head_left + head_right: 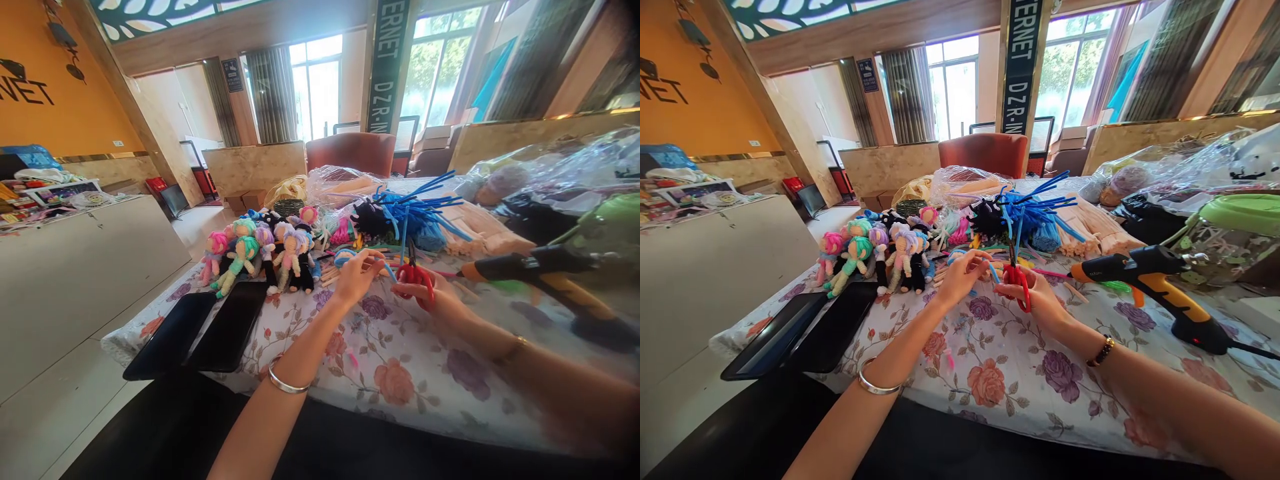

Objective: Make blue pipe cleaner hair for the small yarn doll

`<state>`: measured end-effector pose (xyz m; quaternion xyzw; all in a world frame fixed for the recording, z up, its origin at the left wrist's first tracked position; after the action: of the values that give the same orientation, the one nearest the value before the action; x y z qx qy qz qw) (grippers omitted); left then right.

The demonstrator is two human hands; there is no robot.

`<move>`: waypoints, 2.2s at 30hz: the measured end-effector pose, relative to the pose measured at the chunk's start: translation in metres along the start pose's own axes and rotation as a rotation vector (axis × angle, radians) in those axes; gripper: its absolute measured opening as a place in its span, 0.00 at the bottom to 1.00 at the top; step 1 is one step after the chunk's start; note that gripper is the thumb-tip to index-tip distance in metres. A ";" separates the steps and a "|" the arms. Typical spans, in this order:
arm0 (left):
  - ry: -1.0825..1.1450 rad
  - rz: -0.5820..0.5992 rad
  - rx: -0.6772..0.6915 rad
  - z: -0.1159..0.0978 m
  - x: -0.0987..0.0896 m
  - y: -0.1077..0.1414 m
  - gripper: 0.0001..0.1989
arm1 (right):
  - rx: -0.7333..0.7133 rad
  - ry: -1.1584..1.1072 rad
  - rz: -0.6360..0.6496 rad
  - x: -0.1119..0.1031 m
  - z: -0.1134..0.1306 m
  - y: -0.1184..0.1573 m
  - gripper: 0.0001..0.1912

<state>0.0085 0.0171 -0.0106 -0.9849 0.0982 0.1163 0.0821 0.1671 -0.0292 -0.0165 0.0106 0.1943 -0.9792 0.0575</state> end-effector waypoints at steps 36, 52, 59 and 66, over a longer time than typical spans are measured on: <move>0.637 0.171 -0.302 -0.011 -0.001 0.006 0.15 | -0.283 0.193 -0.095 0.011 -0.001 0.002 0.18; 0.863 0.086 -0.222 -0.021 -0.004 0.005 0.08 | -0.085 0.150 0.140 0.018 -0.003 0.004 0.23; 0.873 0.155 -0.236 -0.018 -0.004 0.004 0.08 | -0.096 0.206 0.139 0.023 0.009 0.005 0.23; 0.862 0.159 -0.229 -0.018 -0.004 0.002 0.09 | -0.101 0.210 0.127 0.024 0.011 0.007 0.24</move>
<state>0.0082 0.0123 0.0069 -0.9357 0.1850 -0.2882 -0.0851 0.1439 -0.0420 -0.0099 0.1224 0.2472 -0.9561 0.0990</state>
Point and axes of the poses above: each hand's wrist, its own y-axis away from the middle knuckle, its own x-axis out of the palm, z = x × y, the point moved 1 cm from there along -y, towards the middle knuckle, and after that the axes turned 14 degrees about -x, right-handed, at the moved point
